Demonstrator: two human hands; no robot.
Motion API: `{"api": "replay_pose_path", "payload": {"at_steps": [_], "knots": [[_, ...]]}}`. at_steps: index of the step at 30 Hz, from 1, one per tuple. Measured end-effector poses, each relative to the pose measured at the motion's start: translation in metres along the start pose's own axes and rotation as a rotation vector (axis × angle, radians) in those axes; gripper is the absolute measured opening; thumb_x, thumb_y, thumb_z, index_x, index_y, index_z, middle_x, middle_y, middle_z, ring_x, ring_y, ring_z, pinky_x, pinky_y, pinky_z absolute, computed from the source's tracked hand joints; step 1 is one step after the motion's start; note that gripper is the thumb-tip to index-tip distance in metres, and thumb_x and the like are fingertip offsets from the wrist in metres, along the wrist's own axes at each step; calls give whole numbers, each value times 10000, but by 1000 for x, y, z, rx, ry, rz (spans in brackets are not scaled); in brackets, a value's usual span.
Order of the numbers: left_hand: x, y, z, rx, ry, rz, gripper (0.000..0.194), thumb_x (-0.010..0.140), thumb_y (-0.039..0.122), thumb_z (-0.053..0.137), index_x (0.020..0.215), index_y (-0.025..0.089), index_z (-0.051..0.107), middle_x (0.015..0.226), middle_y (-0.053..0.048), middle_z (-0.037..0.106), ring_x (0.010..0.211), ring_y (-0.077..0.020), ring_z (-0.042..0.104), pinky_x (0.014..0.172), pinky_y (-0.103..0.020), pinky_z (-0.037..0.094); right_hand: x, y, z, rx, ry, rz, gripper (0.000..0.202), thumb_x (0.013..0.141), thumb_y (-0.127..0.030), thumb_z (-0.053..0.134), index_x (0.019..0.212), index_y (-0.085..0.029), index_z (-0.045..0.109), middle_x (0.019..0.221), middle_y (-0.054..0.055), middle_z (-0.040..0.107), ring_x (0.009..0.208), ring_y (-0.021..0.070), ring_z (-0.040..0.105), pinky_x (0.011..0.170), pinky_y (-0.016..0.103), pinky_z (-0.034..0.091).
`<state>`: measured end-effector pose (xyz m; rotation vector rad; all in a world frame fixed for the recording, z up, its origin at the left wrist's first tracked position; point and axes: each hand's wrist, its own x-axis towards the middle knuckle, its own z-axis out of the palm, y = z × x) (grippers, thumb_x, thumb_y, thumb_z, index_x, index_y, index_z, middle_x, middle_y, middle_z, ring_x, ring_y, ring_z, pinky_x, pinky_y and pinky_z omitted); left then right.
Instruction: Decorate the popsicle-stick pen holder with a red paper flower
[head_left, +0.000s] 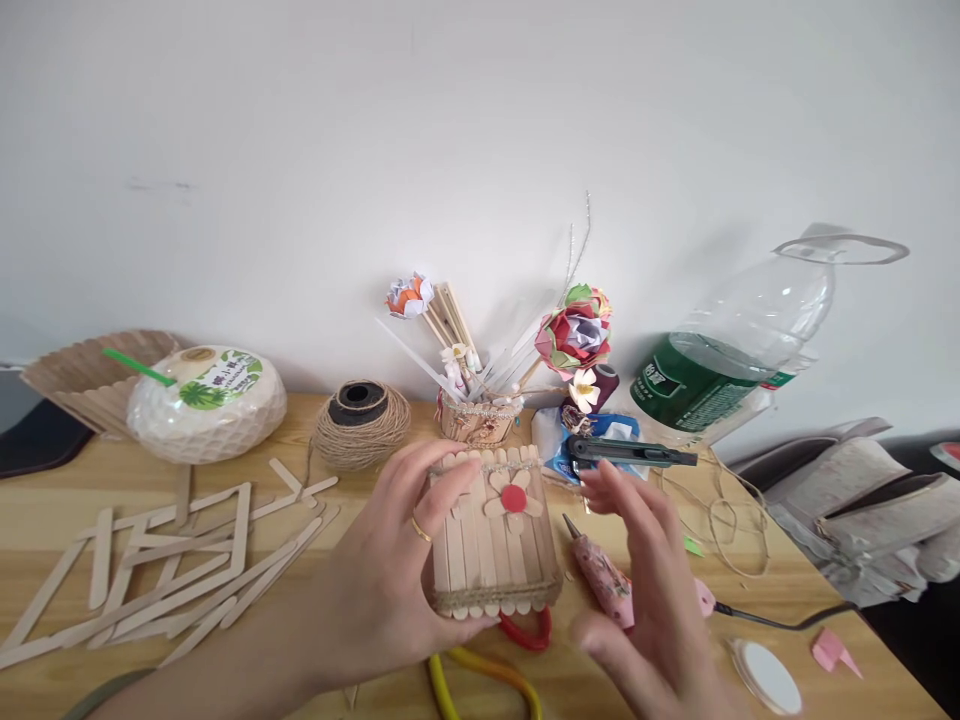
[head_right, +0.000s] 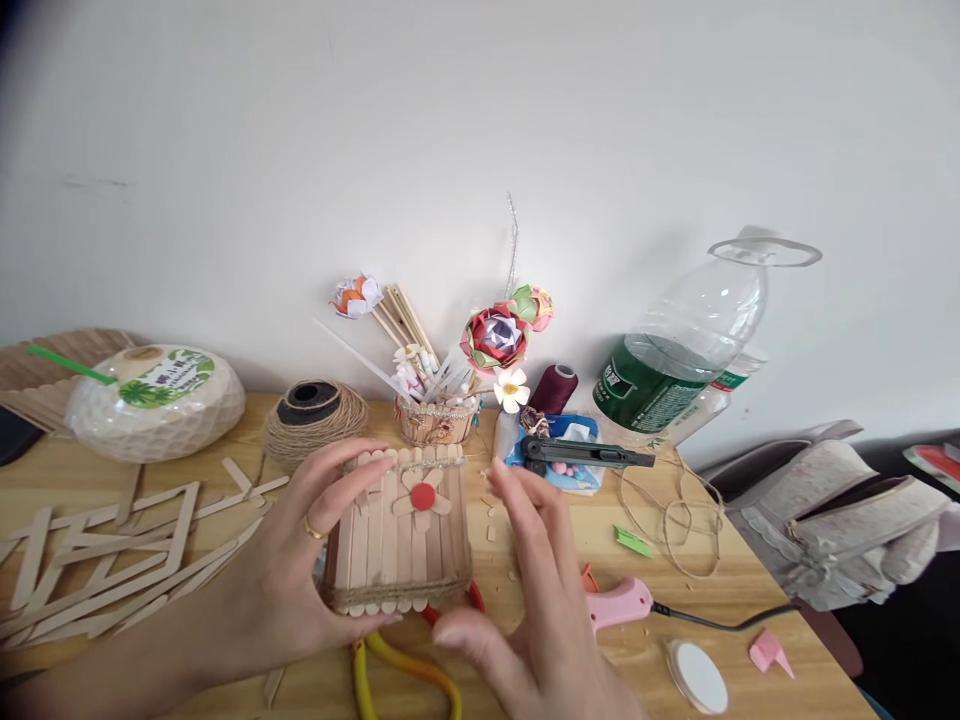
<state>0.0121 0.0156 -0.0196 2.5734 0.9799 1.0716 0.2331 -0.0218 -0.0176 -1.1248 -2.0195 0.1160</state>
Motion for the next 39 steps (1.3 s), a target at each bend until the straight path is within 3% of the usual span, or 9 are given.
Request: {"api": "replay_pose_path", "payload": {"at_steps": [3, 7, 13, 16, 19, 22, 28, 34, 39], "knots": [[-1, 0, 0, -19, -7, -25, 845, 700, 297, 725, 1362, 175, 214, 1333, -164, 306, 1270, -315, 317, 1060, -454, 339, -4, 2, 4, 168, -136, 186, 1000, 716, -719, 533, 1471, -312, 18, 1490, 107, 155, 1342, 369, 234, 1038, 557, 342], [-2, 3, 1, -70, 0, -27, 905, 668, 283, 738, 1371, 202, 174, 1326, -142, 285, 1269, -298, 312, 1076, -420, 326, 1, 2, 9, 378, -274, 331, 1080, 697, -565, 704, 1449, -364, -44, 1548, 66, 17, 1401, 355, 108, 1063, 581, 283], [-1, 0, -4, -251, -249, -138, 1015, 629, 282, 779, 1379, 353, 97, 1369, -93, 222, 1297, -308, 278, 1049, -456, 352, 6, 6, 12, 348, -384, 286, 1185, 610, -305, 813, 1423, -410, -42, 1535, 60, 98, 1391, 323, 185, 1082, 543, 259], [5, -1, -17, -477, -421, -289, 1068, 526, 332, 841, 1373, 392, 192, 1388, -47, 279, 1271, -313, 333, 1032, -450, 362, 1, 7, 16, 309, -364, 267, 1190, 602, -272, 790, 1408, -417, -72, 1501, 94, 161, 1339, 360, 296, 1029, 576, 327], [15, 1, -29, -717, -395, -601, 619, 680, 430, 727, 1223, 291, 464, 1244, -31, 492, 1144, -262, 462, 956, -383, 398, -3, 4, 17, 297, -388, 248, 1161, 626, -272, 762, 1412, -382, -86, 1478, 132, 206, 1305, 367, 354, 997, 559, 378], [21, 1, -33, -786, -404, -796, 288, 801, 438, 592, 932, 181, 601, 829, 5, 584, 786, -163, 529, 696, -269, 413, -4, 1, 17, 284, -436, 144, 1166, 623, -292, 768, 1435, -320, -67, 1472, 157, 228, 1308, 375, 350, 1023, 535, 362], [21, -6, -28, -822, -627, -798, 354, 766, 499, 617, 698, 152, 603, 548, 66, 365, 532, -92, 293, 482, -247, 176, -7, 1, 20, 304, -499, 64, 1162, 621, -276, 774, 1468, -242, -20, 1475, 176, 234, 1335, 395, 295, 1058, 534, 311], [22, -4, -29, -873, -712, -830, 372, 680, 439, 709, 625, 177, 451, 556, 79, 341, 535, -85, 283, 466, -229, 180, -13, 1, 23, 361, -534, 97, 1155, 615, -243, 768, 1459, -312, -19, 1483, 133, 245, 1337, 355, 309, 1067, 504, 310], [24, 0, -26, -892, -691, -841, 342, 705, 351, 676, 586, 183, 403, 541, 83, 338, 520, -79, 264, 460, -229, 178, -9, -1, 23, 279, -583, 97, 1106, 628, -295, 743, 1471, -243, 29, 1470, 178, 257, 1335, 383, 303, 1043, 514, 345]]}}
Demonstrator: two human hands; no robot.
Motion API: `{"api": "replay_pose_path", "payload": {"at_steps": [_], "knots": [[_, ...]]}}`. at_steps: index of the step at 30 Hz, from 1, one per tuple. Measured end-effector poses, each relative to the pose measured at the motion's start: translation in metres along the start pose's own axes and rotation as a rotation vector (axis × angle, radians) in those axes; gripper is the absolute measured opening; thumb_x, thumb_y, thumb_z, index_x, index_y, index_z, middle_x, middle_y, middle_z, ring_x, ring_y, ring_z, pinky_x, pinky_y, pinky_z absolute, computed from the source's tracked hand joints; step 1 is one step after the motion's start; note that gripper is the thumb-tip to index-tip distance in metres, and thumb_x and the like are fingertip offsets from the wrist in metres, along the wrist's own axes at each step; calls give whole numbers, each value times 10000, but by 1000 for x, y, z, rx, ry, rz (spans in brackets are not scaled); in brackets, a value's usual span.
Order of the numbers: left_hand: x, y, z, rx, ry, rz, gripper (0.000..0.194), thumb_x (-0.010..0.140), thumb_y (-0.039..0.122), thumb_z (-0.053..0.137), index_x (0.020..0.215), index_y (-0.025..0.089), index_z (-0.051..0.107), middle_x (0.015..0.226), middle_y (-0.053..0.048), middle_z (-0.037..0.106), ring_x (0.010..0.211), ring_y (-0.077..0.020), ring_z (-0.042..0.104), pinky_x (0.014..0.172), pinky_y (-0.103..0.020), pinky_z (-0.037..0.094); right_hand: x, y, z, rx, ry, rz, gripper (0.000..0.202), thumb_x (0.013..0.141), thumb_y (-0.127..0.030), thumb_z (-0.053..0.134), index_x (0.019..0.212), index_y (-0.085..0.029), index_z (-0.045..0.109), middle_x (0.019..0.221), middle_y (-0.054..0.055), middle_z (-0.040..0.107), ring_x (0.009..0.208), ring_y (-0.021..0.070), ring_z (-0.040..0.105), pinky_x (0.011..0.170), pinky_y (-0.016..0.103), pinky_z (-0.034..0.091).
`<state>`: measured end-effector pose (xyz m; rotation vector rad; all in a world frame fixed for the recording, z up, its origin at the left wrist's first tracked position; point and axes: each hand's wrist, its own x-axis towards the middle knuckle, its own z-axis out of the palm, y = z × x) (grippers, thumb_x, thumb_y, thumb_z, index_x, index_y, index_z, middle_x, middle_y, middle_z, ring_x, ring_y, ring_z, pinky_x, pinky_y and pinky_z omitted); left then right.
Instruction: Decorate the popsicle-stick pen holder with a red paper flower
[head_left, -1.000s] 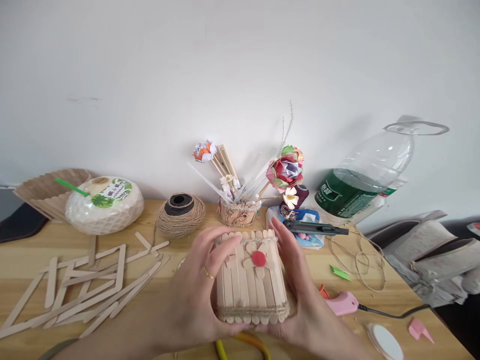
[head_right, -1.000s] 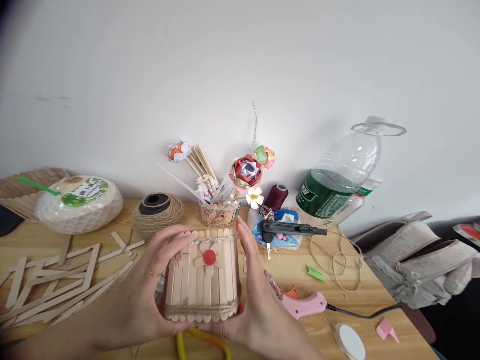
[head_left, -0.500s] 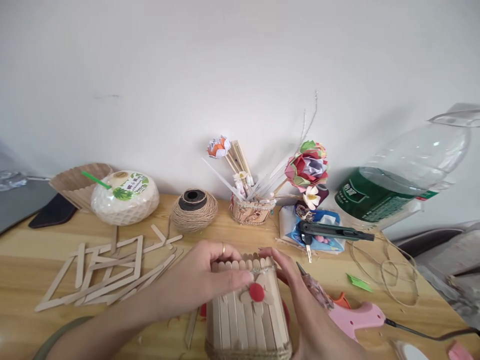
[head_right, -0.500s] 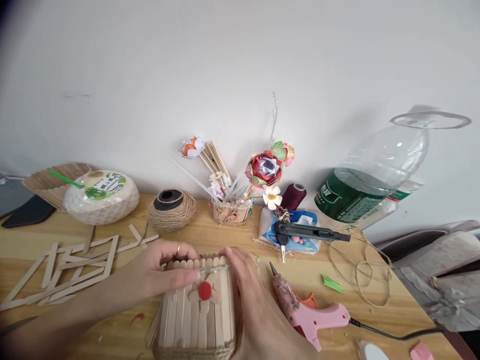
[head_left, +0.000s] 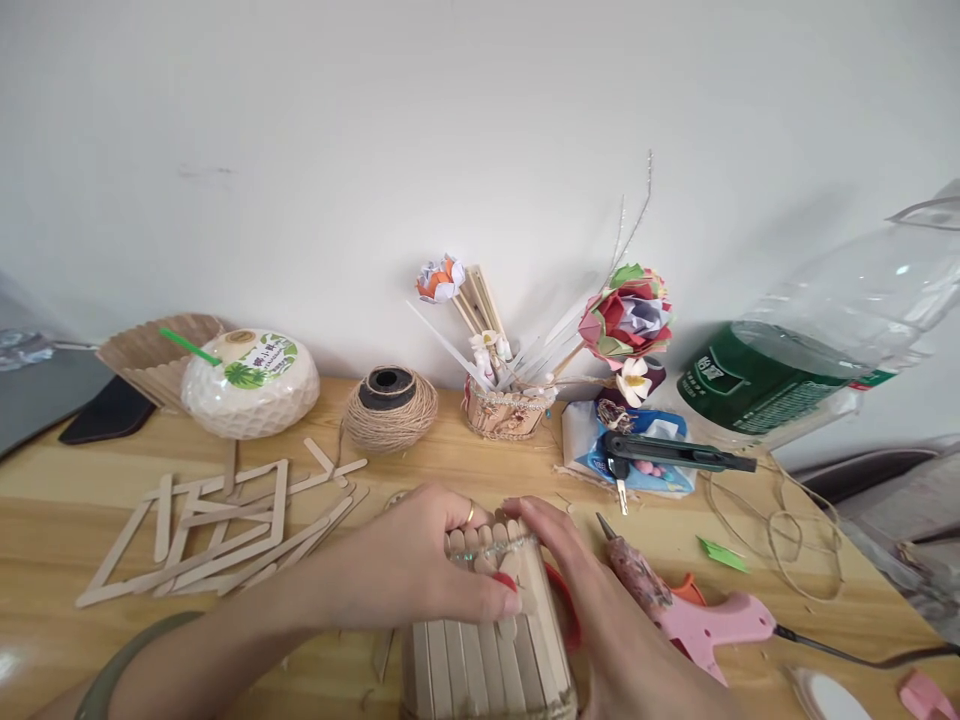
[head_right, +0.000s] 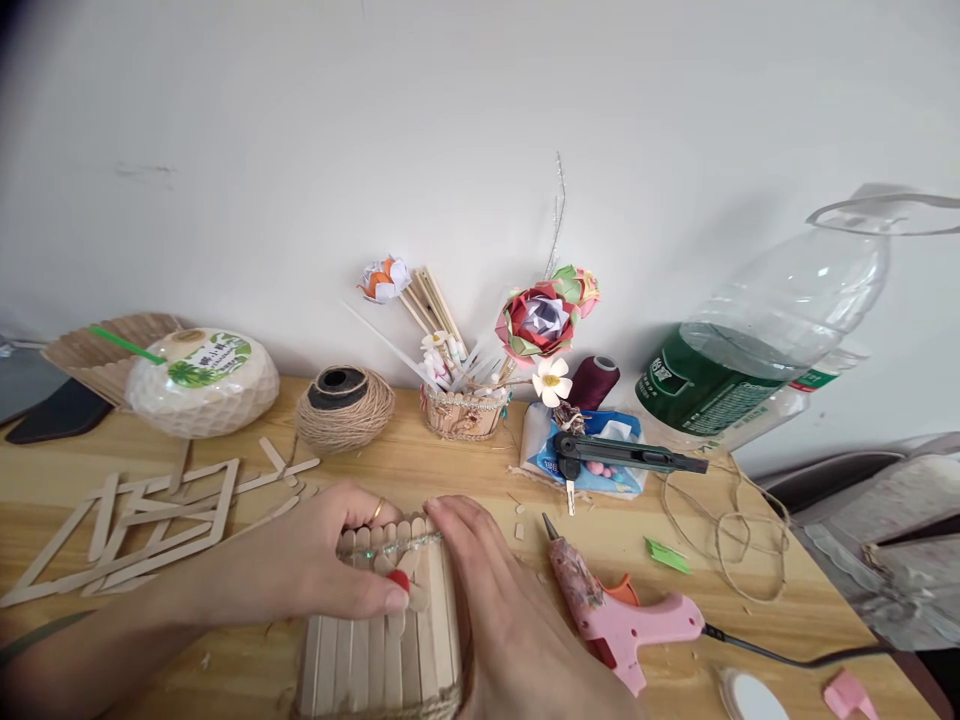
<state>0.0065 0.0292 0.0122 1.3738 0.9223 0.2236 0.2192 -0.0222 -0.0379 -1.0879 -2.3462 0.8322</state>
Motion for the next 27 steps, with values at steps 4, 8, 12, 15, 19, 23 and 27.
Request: {"api": "replay_pose_path", "payload": {"at_steps": [4, 8, 12, 15, 19, 23, 27], "knots": [[2, -1, 0, -10, 1, 22, 351, 710, 319, 663, 553, 189, 377, 514, 91, 295, 505, -77, 225, 457, -241, 161, 1, -1, -1, -21, -13, 23, 1111, 618, -310, 747, 1469, -257, 35, 1478, 172, 250, 1345, 376, 288, 1034, 507, 363], [2, -2, -1, -18, -4, 28, 359, 713, 336, 665, 558, 189, 377, 524, 90, 300, 511, -78, 224, 462, -239, 165, 1, 2, -1, -23, -23, 15, 1080, 632, -324, 738, 1469, -246, 60, 1475, 182, 258, 1346, 375, 290, 1038, 507, 356], [2, -4, -2, -13, -20, 38, 346, 716, 360, 668, 575, 182, 407, 539, 85, 319, 520, -80, 235, 467, -238, 165, 1, 3, -1, -15, -18, 8, 1071, 636, -319, 732, 1468, -242, 62, 1470, 199, 252, 1344, 392, 286, 1027, 540, 355], [3, -5, -2, -26, -21, 34, 351, 715, 369, 674, 578, 178, 413, 547, 84, 322, 524, -80, 235, 470, -238, 156, 1, 2, -1, -13, -20, 3, 1071, 632, -305, 726, 1468, -240, 58, 1470, 201, 250, 1343, 393, 285, 1023, 541, 360], [4, -6, -3, -27, -30, 46, 341, 728, 356, 676, 580, 173, 429, 544, 87, 310, 521, -77, 221, 471, -243, 144, 0, 2, -2, -28, -15, -9, 1069, 644, -286, 717, 1467, -248, 35, 1481, 188, 241, 1349, 377, 283, 1036, 520, 356], [5, -6, -4, -62, -56, 81, 297, 742, 336, 678, 587, 158, 498, 551, 84, 318, 526, -76, 223, 479, -239, 157, 0, 3, -2, -46, -12, -28, 1104, 638, -288, 735, 1456, -290, -7, 1484, 165, 241, 1350, 366, 288, 1024, 512, 379], [5, -6, -5, -86, -77, 98, 317, 735, 326, 686, 563, 161, 478, 538, 86, 313, 522, -75, 227, 484, -239, 164, 1, 5, -1, -58, -4, -50, 1090, 640, -273, 726, 1454, -282, 1, 1472, 169, 259, 1343, 359, 305, 1025, 507, 378]]}}
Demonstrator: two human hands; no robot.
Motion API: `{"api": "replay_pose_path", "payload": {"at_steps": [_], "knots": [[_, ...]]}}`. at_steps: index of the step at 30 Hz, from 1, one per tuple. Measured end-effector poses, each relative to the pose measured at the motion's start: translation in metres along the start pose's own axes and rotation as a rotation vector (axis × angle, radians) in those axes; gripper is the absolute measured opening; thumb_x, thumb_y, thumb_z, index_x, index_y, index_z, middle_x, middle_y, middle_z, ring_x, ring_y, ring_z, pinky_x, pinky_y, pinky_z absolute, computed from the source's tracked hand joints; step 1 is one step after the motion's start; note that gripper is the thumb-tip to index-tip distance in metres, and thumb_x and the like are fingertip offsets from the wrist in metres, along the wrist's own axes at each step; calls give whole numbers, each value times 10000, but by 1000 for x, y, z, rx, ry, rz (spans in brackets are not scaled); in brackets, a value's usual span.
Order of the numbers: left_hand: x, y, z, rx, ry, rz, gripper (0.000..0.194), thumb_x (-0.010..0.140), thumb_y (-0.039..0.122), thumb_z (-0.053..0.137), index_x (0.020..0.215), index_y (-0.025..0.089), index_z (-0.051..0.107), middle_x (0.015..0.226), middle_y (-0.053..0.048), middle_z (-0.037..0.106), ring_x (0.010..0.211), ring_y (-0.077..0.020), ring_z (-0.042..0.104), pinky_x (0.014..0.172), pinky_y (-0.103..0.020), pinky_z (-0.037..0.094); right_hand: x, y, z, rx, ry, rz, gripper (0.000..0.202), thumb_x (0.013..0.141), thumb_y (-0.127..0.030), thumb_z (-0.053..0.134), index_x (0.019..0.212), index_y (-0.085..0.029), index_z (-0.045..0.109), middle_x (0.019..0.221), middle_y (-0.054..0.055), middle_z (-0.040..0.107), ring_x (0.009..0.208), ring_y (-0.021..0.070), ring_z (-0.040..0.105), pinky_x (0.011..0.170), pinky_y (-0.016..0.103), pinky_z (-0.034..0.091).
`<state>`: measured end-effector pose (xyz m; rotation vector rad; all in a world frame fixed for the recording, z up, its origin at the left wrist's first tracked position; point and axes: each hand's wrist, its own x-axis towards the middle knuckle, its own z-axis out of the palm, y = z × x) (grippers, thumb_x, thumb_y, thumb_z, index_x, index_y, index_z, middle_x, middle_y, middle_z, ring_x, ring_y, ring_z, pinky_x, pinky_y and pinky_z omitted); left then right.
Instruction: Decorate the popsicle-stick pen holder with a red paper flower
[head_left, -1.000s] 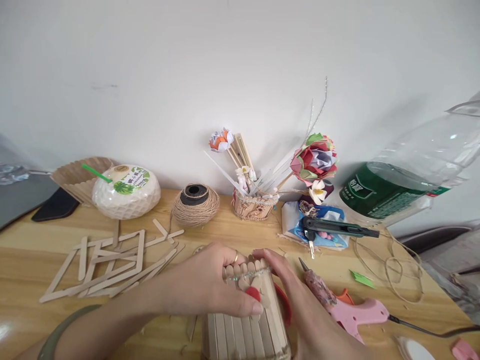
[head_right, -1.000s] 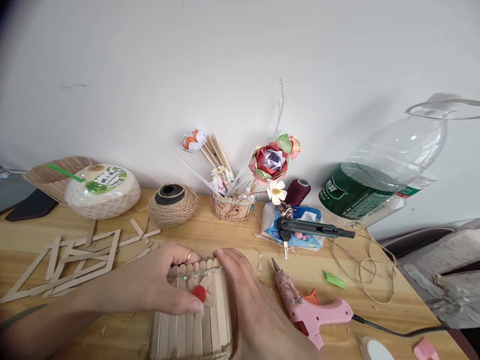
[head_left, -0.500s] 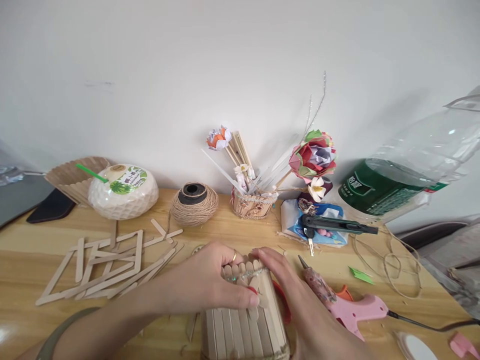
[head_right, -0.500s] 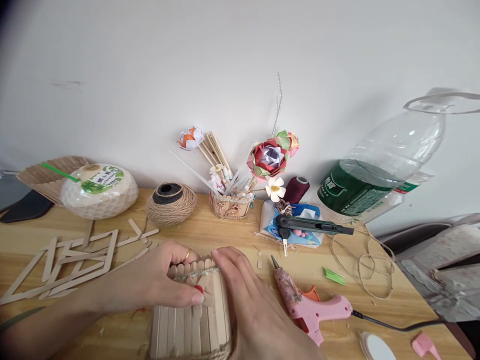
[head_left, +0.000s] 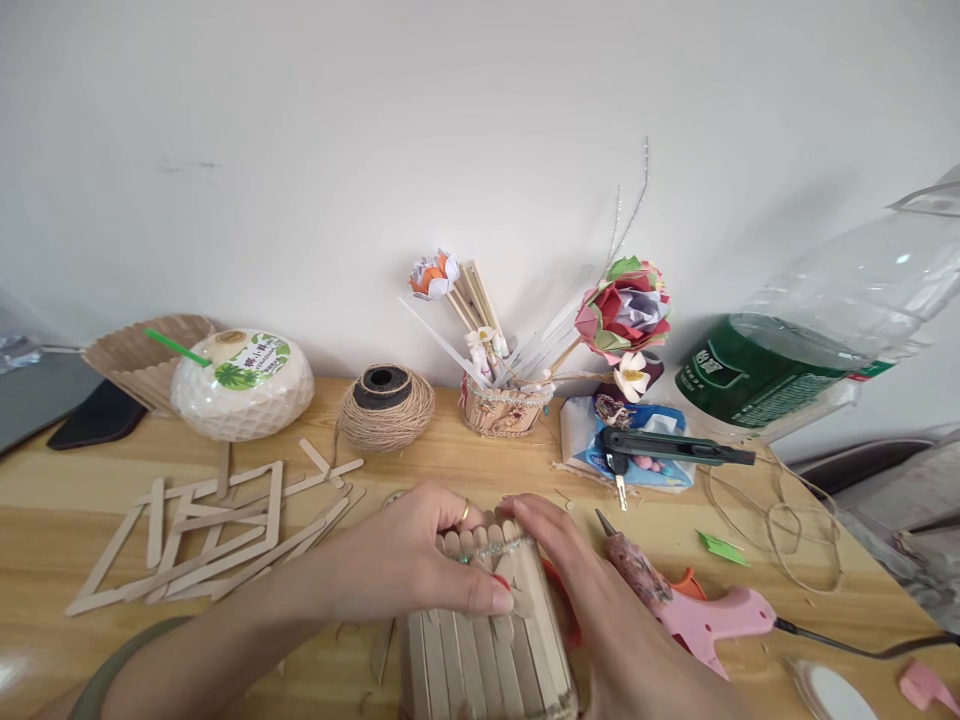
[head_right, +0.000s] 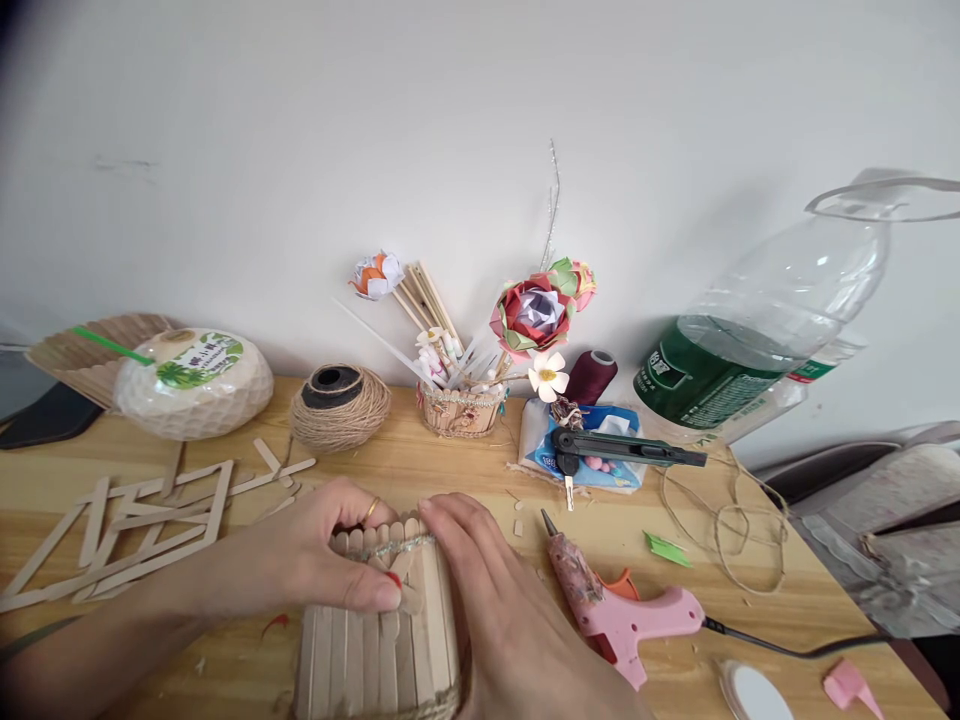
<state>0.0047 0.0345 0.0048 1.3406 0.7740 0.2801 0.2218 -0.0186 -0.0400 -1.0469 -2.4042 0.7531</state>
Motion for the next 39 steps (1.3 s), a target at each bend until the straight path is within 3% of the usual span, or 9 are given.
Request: {"api": "replay_pose_path", "payload": {"at_steps": [6, 39], "knots": [[0, -2, 0, 3, 18, -20, 339, 713, 348, 697, 560, 165, 456, 550, 74, 352, 537, -82, 265, 494, -244, 165, 3, -3, 0, -12, -23, 37, 1051, 647, -286, 712, 1463, -221, 52, 1468, 214, 263, 1334, 384, 312, 1025, 522, 362], [4, -4, 2, -55, 42, -56, 343, 650, 367, 732, 527, 161, 488, 496, 82, 364, 497, -75, 262, 476, -242, 154, 1, -5, -3, -23, -8, 34, 1095, 613, -244, 736, 1478, -247, 64, 1487, 171, 267, 1342, 382, 298, 1025, 498, 379]]}}
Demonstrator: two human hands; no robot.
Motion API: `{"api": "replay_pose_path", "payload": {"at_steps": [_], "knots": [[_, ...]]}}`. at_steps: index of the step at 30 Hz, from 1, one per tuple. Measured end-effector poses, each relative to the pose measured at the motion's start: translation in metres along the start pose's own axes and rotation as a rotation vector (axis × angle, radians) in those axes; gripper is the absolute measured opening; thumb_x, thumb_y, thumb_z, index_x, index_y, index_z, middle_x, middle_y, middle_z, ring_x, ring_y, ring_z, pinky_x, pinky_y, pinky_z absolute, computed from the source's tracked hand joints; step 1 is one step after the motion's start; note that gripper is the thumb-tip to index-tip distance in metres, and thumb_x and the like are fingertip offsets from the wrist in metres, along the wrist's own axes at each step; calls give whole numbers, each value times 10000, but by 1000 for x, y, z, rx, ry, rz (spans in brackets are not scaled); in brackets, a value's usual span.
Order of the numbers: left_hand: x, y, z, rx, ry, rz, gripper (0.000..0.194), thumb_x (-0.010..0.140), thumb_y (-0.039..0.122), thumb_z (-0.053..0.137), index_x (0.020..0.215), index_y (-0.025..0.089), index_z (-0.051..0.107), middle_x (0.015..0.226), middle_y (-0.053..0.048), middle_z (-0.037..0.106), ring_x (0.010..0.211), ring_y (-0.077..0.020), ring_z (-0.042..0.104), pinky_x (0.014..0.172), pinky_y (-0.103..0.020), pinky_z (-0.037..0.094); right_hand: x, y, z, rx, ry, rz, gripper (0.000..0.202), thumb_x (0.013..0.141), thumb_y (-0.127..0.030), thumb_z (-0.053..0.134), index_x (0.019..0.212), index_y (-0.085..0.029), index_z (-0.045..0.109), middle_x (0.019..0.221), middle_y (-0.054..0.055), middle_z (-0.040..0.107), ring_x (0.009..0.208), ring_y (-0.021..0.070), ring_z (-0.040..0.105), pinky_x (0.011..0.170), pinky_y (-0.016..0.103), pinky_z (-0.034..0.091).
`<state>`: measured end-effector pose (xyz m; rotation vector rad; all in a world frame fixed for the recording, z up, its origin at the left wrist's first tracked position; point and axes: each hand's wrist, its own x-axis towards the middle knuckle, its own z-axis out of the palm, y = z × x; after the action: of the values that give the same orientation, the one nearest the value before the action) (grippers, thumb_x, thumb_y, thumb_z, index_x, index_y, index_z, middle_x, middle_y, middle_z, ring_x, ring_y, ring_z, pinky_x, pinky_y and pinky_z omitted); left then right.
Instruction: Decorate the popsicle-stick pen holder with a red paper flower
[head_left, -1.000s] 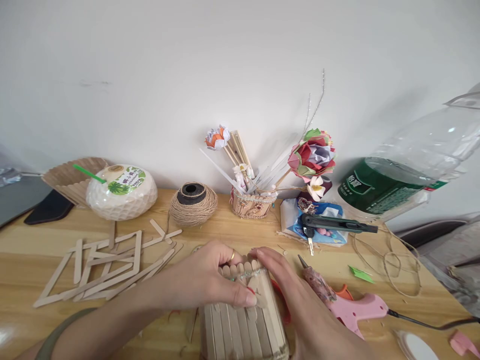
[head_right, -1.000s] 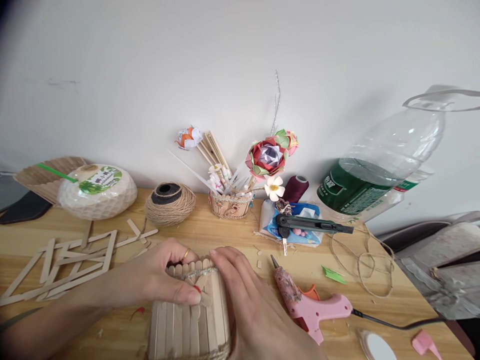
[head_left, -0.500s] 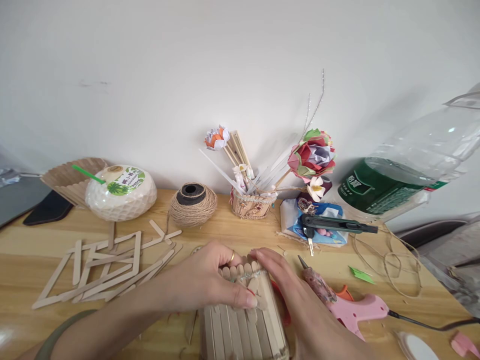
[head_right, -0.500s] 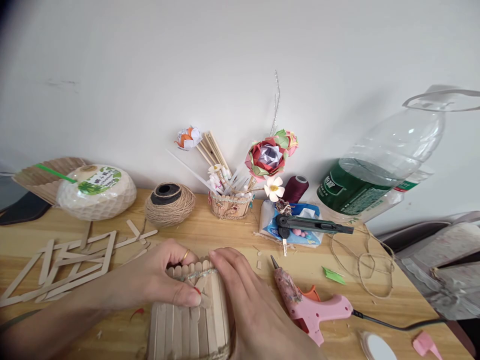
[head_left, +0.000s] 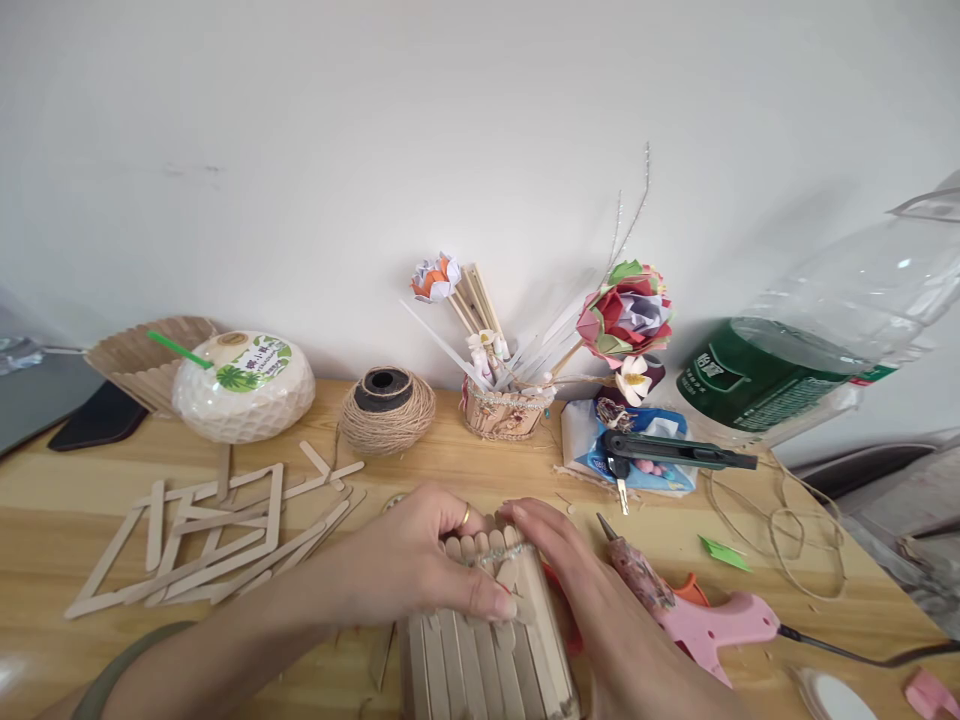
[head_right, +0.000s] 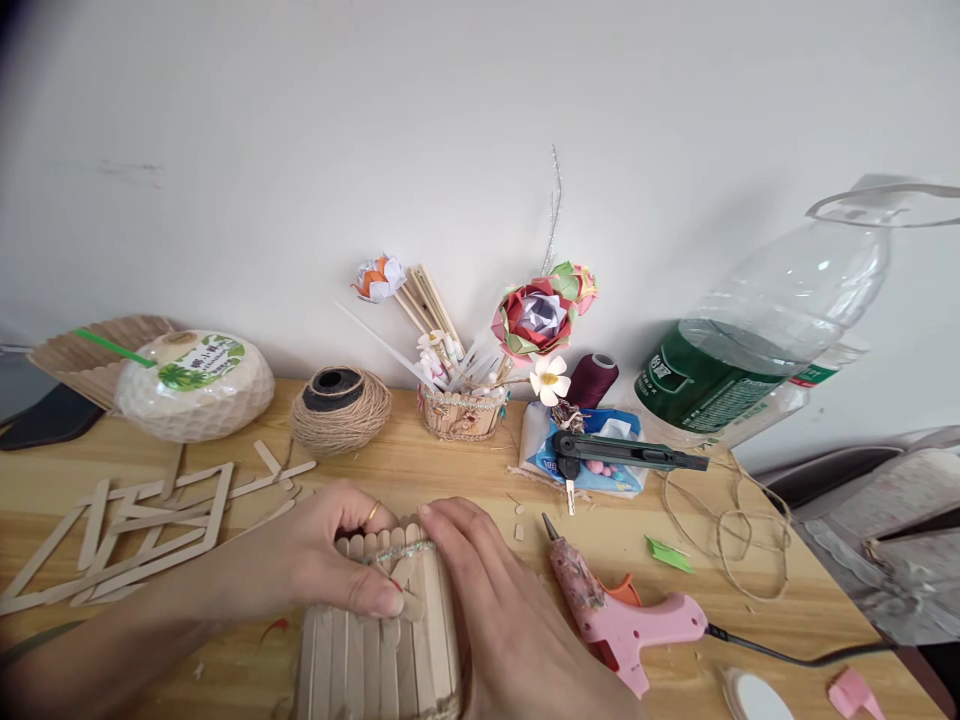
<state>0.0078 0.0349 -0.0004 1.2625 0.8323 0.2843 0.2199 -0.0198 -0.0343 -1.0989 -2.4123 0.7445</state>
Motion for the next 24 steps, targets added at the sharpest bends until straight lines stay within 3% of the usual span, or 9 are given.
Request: {"api": "replay_pose_path", "payload": {"at_steps": [10, 19, 24], "knots": [[0, 2, 3, -37, -10, 10, 303, 650, 351, 733, 543, 153, 529, 494, 84, 388, 491, -72, 255, 481, -238, 177, 1, -2, -1, 3, 12, 4, 1056, 613, -248, 730, 1474, -229, 117, 1460, 168, 311, 1320, 376, 335, 1020, 481, 389], [0, 2, 1, 13, 2, 0, 352, 670, 353, 727, 523, 166, 468, 477, 101, 295, 482, -70, 211, 462, -247, 136, 3, -2, -1, -16, 26, -20, 1032, 607, -249, 722, 1463, -193, 150, 1434, 189, 337, 1301, 369, 365, 998, 462, 412], [0, 0, 1, 29, 4, 0, 371, 669, 361, 731, 520, 165, 454, 484, 96, 315, 486, -69, 223, 462, -252, 129, 3, -3, -1, -20, 40, -20, 1023, 602, -258, 724, 1455, -187, 165, 1423, 189, 349, 1294, 369, 372, 999, 455, 413]]}}
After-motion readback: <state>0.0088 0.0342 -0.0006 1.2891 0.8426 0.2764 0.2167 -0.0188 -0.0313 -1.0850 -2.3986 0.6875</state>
